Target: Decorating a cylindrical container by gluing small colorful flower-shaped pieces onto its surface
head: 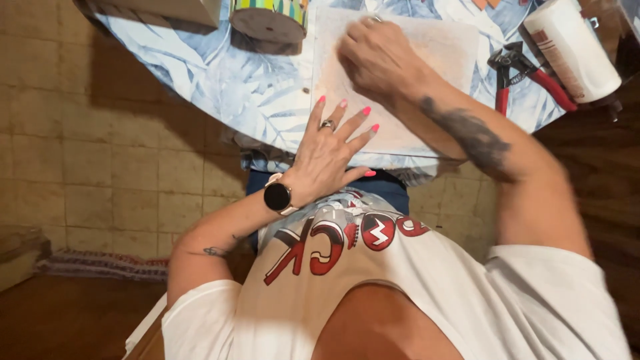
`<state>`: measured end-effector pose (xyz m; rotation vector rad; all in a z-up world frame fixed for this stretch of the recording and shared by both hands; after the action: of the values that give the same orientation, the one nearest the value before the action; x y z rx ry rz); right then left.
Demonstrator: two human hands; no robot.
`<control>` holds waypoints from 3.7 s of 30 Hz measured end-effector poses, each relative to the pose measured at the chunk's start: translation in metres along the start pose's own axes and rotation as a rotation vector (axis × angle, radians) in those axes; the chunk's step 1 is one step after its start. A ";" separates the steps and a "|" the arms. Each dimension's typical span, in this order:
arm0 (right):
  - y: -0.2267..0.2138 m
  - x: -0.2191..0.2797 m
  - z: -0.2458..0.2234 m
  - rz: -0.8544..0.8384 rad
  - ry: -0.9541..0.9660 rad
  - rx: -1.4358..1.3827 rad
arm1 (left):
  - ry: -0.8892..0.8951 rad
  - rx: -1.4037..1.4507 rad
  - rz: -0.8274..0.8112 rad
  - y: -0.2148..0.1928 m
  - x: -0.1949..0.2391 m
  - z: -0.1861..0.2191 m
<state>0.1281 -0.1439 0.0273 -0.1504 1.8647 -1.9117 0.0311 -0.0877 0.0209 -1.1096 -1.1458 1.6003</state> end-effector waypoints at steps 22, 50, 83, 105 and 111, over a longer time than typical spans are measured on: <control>-0.060 0.135 -0.016 0.225 0.497 -0.848 | -0.105 0.716 0.628 -0.045 -0.016 0.010; -0.031 0.062 -0.016 0.027 0.151 -0.117 | -0.020 0.181 0.121 -0.007 0.001 0.006; -0.028 0.149 0.010 -0.059 0.017 -0.285 | -0.040 0.287 0.172 -0.010 -0.003 0.003; -0.063 0.121 -0.005 0.196 0.484 -0.992 | -0.111 0.510 0.747 -0.066 -0.013 0.008; -0.066 0.120 -0.007 0.189 0.497 -0.948 | -0.115 0.500 0.724 -0.065 -0.010 0.010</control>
<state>0.0025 -0.1869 0.0617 0.2235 2.8603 -0.8444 0.0325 -0.0855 0.0872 -1.1554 -0.3478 2.3600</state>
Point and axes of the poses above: each hand's wrist, its own x-axis away from the middle knuckle, its own y-axis out of the palm, z = x × y, the point moved 10 cm from there along -x, towards the middle knuckle
